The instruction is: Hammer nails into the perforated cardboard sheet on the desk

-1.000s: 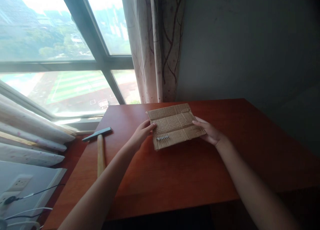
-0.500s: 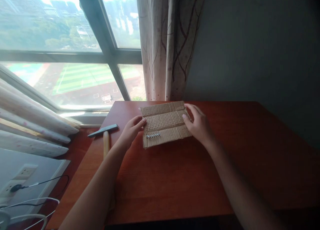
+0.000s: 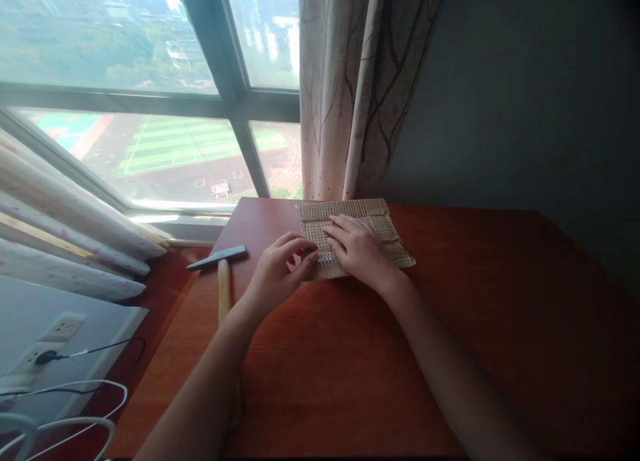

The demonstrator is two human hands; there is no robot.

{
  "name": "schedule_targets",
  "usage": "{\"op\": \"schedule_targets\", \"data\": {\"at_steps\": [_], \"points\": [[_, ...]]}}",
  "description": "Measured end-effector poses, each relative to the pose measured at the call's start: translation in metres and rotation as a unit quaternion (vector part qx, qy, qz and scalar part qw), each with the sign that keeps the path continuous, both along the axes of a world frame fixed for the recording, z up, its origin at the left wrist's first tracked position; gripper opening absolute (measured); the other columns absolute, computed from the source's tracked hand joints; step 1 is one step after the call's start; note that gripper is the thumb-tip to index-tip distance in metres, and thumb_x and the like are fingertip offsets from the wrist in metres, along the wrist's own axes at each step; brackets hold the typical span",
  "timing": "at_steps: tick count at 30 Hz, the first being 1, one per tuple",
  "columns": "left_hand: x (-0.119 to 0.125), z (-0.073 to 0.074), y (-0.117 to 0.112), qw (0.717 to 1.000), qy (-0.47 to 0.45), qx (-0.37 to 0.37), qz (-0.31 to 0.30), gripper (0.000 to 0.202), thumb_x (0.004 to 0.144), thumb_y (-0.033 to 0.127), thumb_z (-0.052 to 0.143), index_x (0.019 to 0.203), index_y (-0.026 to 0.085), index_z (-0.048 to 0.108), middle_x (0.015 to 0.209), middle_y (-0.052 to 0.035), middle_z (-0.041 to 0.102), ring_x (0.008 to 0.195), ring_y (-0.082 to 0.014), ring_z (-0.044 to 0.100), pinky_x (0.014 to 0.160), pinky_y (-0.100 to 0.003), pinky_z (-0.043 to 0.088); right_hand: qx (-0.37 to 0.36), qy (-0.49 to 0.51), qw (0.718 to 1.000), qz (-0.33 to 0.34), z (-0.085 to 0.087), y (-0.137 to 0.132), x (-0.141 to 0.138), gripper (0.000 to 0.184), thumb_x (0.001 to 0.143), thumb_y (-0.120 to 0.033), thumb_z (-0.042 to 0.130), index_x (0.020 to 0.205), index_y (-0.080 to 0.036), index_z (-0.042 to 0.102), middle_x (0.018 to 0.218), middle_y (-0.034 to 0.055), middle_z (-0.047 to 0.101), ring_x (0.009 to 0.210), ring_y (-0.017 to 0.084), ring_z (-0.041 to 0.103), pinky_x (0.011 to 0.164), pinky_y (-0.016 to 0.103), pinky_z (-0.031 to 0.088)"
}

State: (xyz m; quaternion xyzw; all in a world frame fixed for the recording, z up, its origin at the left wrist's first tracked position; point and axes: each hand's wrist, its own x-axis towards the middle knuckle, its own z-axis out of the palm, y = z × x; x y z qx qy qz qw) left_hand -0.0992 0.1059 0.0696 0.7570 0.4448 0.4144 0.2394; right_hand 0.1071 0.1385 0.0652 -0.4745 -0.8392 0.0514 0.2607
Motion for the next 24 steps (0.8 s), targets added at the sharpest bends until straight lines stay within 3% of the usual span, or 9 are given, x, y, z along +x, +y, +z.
{"op": "schedule_targets", "data": {"at_steps": [11,16,24], "points": [[-0.011,0.003,0.001,0.997,0.056,0.023,-0.047,0.007,0.088,0.018,0.067,0.090,0.020,0.073,0.102,-0.0060,0.068,0.085,-0.0145,0.063,0.072,-0.027,0.052,0.024,0.013,1.000,0.006,-0.005,0.004,0.000,0.035,0.101,-0.026,0.049,0.126,-0.019,0.072,0.140,0.0123,0.063,0.128,0.029,0.054,0.110,0.048,0.044],[-0.011,0.003,0.000,0.997,0.058,0.042,-0.032,0.008,0.087,0.015,0.069,0.086,0.020,0.075,0.097,-0.0052,0.068,0.079,-0.0131,0.063,0.067,-0.025,0.052,0.015,0.031,0.997,0.063,-0.002,0.004,0.000,0.034,0.102,-0.024,0.047,0.125,-0.023,0.072,0.133,0.0085,0.067,0.123,0.025,0.057,0.106,0.044,0.046],[-0.010,0.004,-0.001,0.994,0.058,0.087,-0.005,0.006,0.087,0.022,0.073,0.082,0.020,0.075,0.086,-0.0031,0.072,0.074,-0.0130,0.066,0.070,-0.025,0.053,-0.008,0.041,0.997,0.071,0.001,0.004,0.002,0.033,0.102,-0.030,0.050,0.125,-0.021,0.072,0.133,0.0085,0.066,0.124,0.025,0.055,0.107,0.045,0.046]]}}
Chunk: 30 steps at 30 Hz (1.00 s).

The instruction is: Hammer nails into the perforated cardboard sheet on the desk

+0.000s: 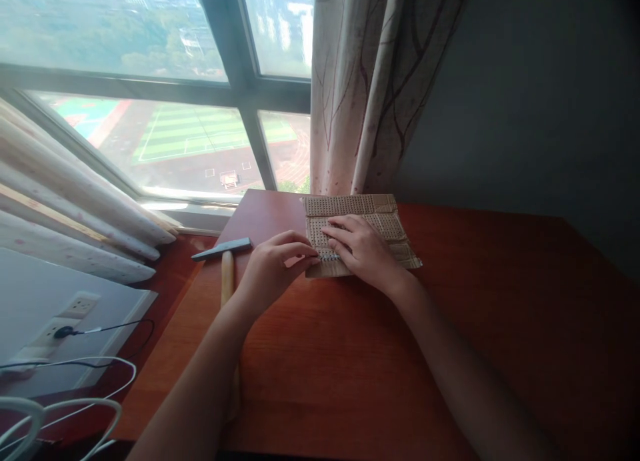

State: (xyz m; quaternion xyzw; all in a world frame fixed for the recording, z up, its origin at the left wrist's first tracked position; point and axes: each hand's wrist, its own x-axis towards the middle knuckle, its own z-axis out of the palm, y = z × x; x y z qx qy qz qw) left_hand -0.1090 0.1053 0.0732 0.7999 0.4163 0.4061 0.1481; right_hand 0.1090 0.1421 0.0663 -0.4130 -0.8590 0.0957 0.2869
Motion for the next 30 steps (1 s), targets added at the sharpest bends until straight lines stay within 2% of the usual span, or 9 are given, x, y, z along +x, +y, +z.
{"op": "schedule_targets", "data": {"at_steps": [7,14,17,21,23,25,28,30], "points": [[0.006,0.009,-0.003,0.997,-0.061,0.008,0.054,0.007,0.084,0.024,0.077,0.080,0.019,0.075,0.084,-0.0024,0.072,0.064,-0.0094,0.061,0.058,-0.022,0.050,0.000,-0.003,1.000,0.003,-0.001,0.001,0.000,0.032,0.102,-0.030,0.051,0.125,-0.023,0.072,0.133,0.0084,0.067,0.123,0.026,0.055,0.107,0.046,0.045],[0.012,0.010,-0.007,0.991,-0.117,-0.030,0.058,0.006,0.087,0.024,0.073,0.085,0.019,0.076,0.087,-0.0040,0.078,0.077,-0.0141,0.070,0.072,-0.026,0.057,-0.003,-0.009,1.000,0.006,-0.001,0.002,0.000,0.034,0.102,-0.030,0.050,0.127,-0.022,0.071,0.134,0.0084,0.066,0.124,0.026,0.054,0.107,0.046,0.045],[0.012,0.008,-0.007,0.981,-0.163,-0.053,0.093,0.011,0.087,0.029,0.073,0.087,0.019,0.076,0.087,-0.0047,0.079,0.077,-0.0154,0.070,0.073,-0.028,0.058,-0.005,-0.011,1.000,0.004,-0.001,0.002,0.000,0.034,0.102,-0.029,0.049,0.127,-0.024,0.071,0.135,0.0080,0.065,0.124,0.026,0.054,0.107,0.046,0.045],[0.004,0.011,-0.004,0.957,-0.244,-0.046,0.151,0.020,0.085,0.037,0.074,0.088,0.018,0.075,0.087,-0.0054,0.078,0.075,-0.0152,0.070,0.069,-0.027,0.058,-0.006,-0.010,1.000,0.001,-0.002,0.002,0.000,0.034,0.102,-0.029,0.048,0.127,-0.025,0.071,0.134,0.0075,0.065,0.125,0.026,0.053,0.107,0.045,0.044],[-0.005,0.012,-0.002,0.962,-0.216,-0.058,0.159,0.021,0.084,0.038,0.075,0.086,0.017,0.074,0.082,-0.0042,0.077,0.071,-0.0147,0.068,0.066,-0.026,0.056,-0.009,-0.008,1.000,0.001,-0.003,0.002,0.000,0.034,0.102,-0.028,0.048,0.127,-0.025,0.071,0.134,0.0074,0.065,0.124,0.026,0.054,0.107,0.045,0.044],[-0.017,0.011,-0.001,0.975,-0.142,-0.073,0.156,0.020,0.084,0.038,0.073,0.084,0.018,0.074,0.076,-0.0026,0.075,0.065,-0.0138,0.065,0.063,-0.026,0.053,-0.013,-0.006,1.000,0.001,-0.003,0.002,0.000,0.035,0.102,-0.027,0.047,0.127,-0.025,0.071,0.135,0.0074,0.065,0.124,0.025,0.054,0.107,0.045,0.044],[-0.034,0.003,-0.003,0.984,0.029,-0.067,0.165,0.018,0.087,0.038,0.069,0.085,0.020,0.075,0.072,-0.0011,0.073,0.058,-0.0125,0.058,0.059,-0.026,0.045,-0.014,-0.006,1.000,0.002,-0.003,0.003,0.000,0.035,0.103,-0.025,0.046,0.127,-0.025,0.071,0.135,0.0077,0.065,0.124,0.026,0.053,0.106,0.045,0.045],[-0.043,-0.005,-0.008,0.971,0.145,-0.064,0.180,0.016,0.089,0.035,0.067,0.086,0.022,0.076,0.074,-0.0018,0.073,0.059,-0.0138,0.059,0.058,-0.027,0.041,-0.012,-0.004,1.000,0.001,-0.003,0.003,0.000,0.035,0.103,-0.025,0.046,0.127,-0.025,0.071,0.134,0.0079,0.066,0.124,0.026,0.054,0.106,0.045,0.045]]}}
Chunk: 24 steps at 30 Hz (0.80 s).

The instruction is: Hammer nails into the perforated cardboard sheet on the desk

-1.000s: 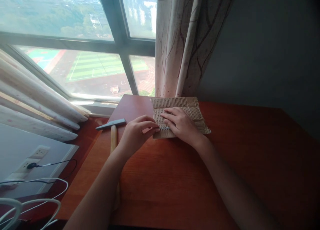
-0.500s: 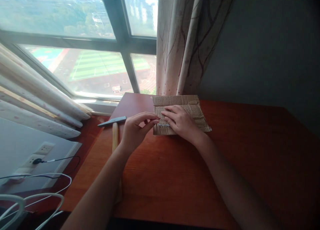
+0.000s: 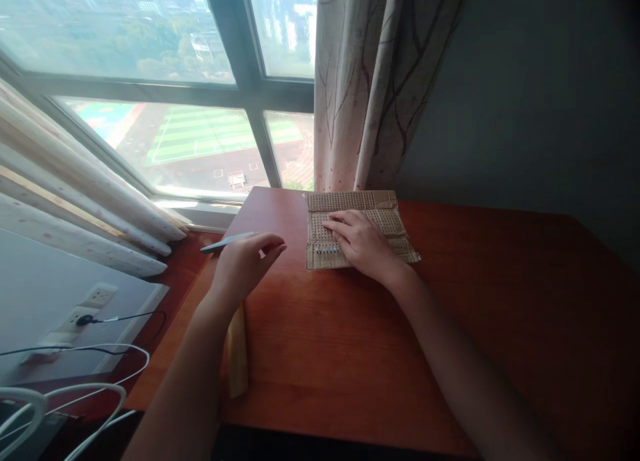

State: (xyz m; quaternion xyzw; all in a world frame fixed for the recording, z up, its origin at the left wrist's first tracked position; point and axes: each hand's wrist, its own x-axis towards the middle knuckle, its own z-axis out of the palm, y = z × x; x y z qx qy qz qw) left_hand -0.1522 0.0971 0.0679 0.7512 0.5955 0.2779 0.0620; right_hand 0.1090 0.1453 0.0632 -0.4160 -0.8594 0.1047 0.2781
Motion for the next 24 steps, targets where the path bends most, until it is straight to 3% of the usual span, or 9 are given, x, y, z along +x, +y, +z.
{"op": "schedule_targets", "data": {"at_steps": [5,13,18,22,24], "points": [[-0.011,-0.020,-0.012,0.988,0.142,-0.042,0.036,0.017,0.089,0.036,0.063,0.085,0.026,0.075,0.079,-0.0036,0.075,0.065,-0.0190,0.063,0.053,-0.027,0.031,0.006,0.005,1.000,-0.002,-0.001,0.000,-0.001,0.034,0.102,-0.024,0.047,0.125,-0.022,0.072,0.133,0.0087,0.066,0.123,0.025,0.054,0.106,0.044,0.045],[-0.016,-0.030,-0.015,0.991,0.115,-0.068,-0.012,0.015,0.087,0.034,0.063,0.088,0.026,0.075,0.088,-0.0041,0.075,0.069,-0.0190,0.066,0.058,-0.027,0.040,0.005,0.006,1.000,0.003,-0.002,0.002,-0.003,0.033,0.102,-0.024,0.047,0.124,-0.022,0.072,0.131,0.0086,0.067,0.123,0.025,0.054,0.106,0.043,0.044],[-0.014,-0.017,-0.021,0.999,0.032,-0.012,0.033,0.021,0.089,0.040,0.064,0.098,0.024,0.075,0.093,-0.0038,0.074,0.065,-0.0151,0.064,0.061,-0.026,0.046,0.002,0.007,1.000,0.001,-0.003,0.002,-0.003,0.033,0.102,-0.024,0.047,0.124,-0.023,0.072,0.132,0.0083,0.066,0.122,0.024,0.053,0.106,0.043,0.044],[0.007,0.002,-0.023,0.995,-0.092,0.045,0.006,0.025,0.093,0.041,0.061,0.095,0.019,0.074,0.085,-0.0035,0.071,0.067,-0.0133,0.062,0.062,-0.024,0.049,-0.003,0.011,1.000,-0.001,-0.002,0.002,-0.004,0.033,0.102,-0.023,0.048,0.124,-0.024,0.072,0.133,0.0075,0.066,0.123,0.025,0.053,0.107,0.043,0.044],[0.022,0.009,-0.022,0.992,-0.109,0.058,-0.015,0.023,0.093,0.039,0.062,0.096,0.019,0.074,0.087,-0.0039,0.072,0.070,-0.0131,0.062,0.063,-0.024,0.050,-0.006,0.016,1.000,-0.001,-0.002,0.003,-0.004,0.034,0.101,-0.021,0.048,0.125,-0.023,0.072,0.133,0.0072,0.066,0.124,0.024,0.053,0.107,0.043,0.044]]}}
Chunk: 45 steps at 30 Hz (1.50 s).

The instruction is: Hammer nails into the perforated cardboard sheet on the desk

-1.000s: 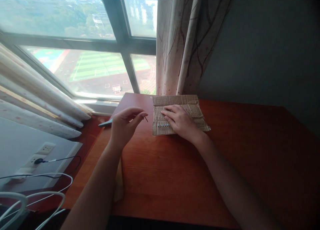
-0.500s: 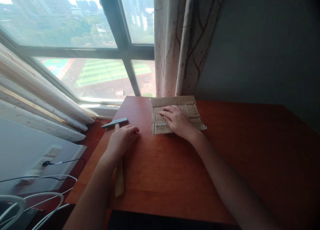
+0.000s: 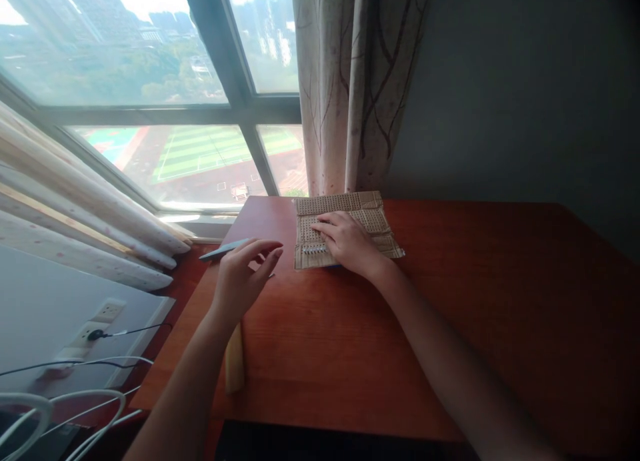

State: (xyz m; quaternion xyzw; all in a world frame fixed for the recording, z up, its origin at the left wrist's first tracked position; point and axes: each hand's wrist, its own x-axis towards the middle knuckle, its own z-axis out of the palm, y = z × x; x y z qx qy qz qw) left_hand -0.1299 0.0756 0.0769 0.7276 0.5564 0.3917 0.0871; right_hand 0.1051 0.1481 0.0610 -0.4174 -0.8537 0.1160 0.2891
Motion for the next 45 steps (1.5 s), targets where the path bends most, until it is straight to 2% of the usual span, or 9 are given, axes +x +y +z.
{"op": "schedule_targets", "data": {"at_steps": [6,15,21,24,29,32,35,39,45], "points": [[0.030,0.004,0.016,0.994,0.073,-0.022,-0.076,0.013,0.089,0.029,0.065,0.091,0.021,0.076,0.087,-0.0031,0.071,0.066,-0.0121,0.061,0.060,-0.024,0.048,0.001,-0.003,1.000,-0.002,0.001,0.000,0.000,0.036,0.100,-0.017,0.048,0.125,-0.024,0.072,0.134,0.0067,0.066,0.123,0.024,0.053,0.106,0.044,0.045],[0.032,0.018,0.027,0.993,0.053,-0.007,-0.107,0.008,0.087,0.023,0.068,0.087,0.021,0.076,0.082,-0.0023,0.070,0.066,-0.0122,0.060,0.063,-0.026,0.048,0.006,-0.015,1.000,-0.002,0.001,-0.001,-0.001,0.036,0.099,-0.017,0.048,0.125,-0.024,0.072,0.134,0.0068,0.066,0.123,0.025,0.053,0.107,0.044,0.044],[0.040,0.035,0.022,0.996,-0.071,0.041,-0.045,0.012,0.090,0.030,0.068,0.089,0.019,0.073,0.084,-0.0024,0.071,0.075,-0.0130,0.065,0.067,-0.025,0.052,0.007,-0.012,1.000,-0.002,0.000,0.000,-0.002,0.036,0.099,-0.018,0.048,0.125,-0.025,0.072,0.134,0.0064,0.066,0.122,0.026,0.053,0.106,0.045,0.045],[0.033,0.039,0.016,0.994,-0.108,0.036,0.000,0.015,0.090,0.033,0.068,0.093,0.020,0.072,0.086,-0.0021,0.074,0.076,-0.0137,0.069,0.069,-0.025,0.055,0.006,-0.009,1.000,0.000,-0.001,0.000,-0.001,0.036,0.099,-0.018,0.048,0.124,-0.025,0.073,0.134,0.0064,0.067,0.121,0.025,0.053,0.105,0.045,0.045],[-0.010,0.019,0.008,0.996,0.060,0.030,0.064,0.017,0.089,0.036,0.066,0.095,0.022,0.074,0.081,-0.0013,0.074,0.064,-0.0130,0.062,0.066,-0.026,0.050,0.005,-0.005,1.000,-0.001,-0.002,0.000,-0.001,0.036,0.099,-0.017,0.048,0.124,-0.024,0.073,0.132,0.0065,0.067,0.120,0.025,0.053,0.105,0.044,0.044],[-0.038,-0.004,0.005,0.981,0.189,-0.040,0.028,0.023,0.091,0.037,0.058,0.093,0.023,0.076,0.088,-0.0045,0.076,0.071,-0.0170,0.066,0.065,-0.027,0.048,0.005,-0.004,1.000,-0.002,-0.002,0.001,-0.002,0.036,0.099,-0.017,0.048,0.124,-0.024,0.073,0.132,0.0065,0.067,0.121,0.025,0.053,0.106,0.043,0.044],[-0.054,-0.025,0.001,0.955,0.273,-0.109,0.030,0.030,0.092,0.039,0.053,0.093,0.024,0.078,0.102,-0.0077,0.077,0.079,-0.0211,0.069,0.063,-0.028,0.047,0.003,-0.004,1.000,-0.002,-0.001,0.001,-0.002,0.036,0.099,-0.017,0.048,0.123,-0.024,0.073,0.132,0.0068,0.067,0.121,0.024,0.053,0.105,0.042,0.044],[-0.059,-0.038,-0.004,0.947,0.288,-0.141,-0.005,0.037,0.096,0.042,0.046,0.096,0.023,0.079,0.104,-0.0077,0.077,0.083,-0.0231,0.070,0.069,-0.030,0.049,0.002,-0.004,1.000,0.000,0.000,0.001,-0.002,0.035,0.099,-0.017,0.048,0.124,-0.023,0.073,0.132,0.0070,0.067,0.120,0.024,0.053,0.106,0.042,0.043],[-0.055,-0.029,-0.006,0.969,0.227,-0.102,-0.007,0.032,0.095,0.045,0.054,0.099,0.022,0.076,0.102,-0.0060,0.075,0.069,-0.0165,0.066,0.066,-0.029,0.049,0.001,-0.002,1.000,-0.003,-0.001,0.001,-0.002,0.036,0.099,-0.017,0.048,0.124,-0.022,0.073,0.135,0.0080,0.065,0.121,0.025,0.053,0.105,0.042,0.043]]}}
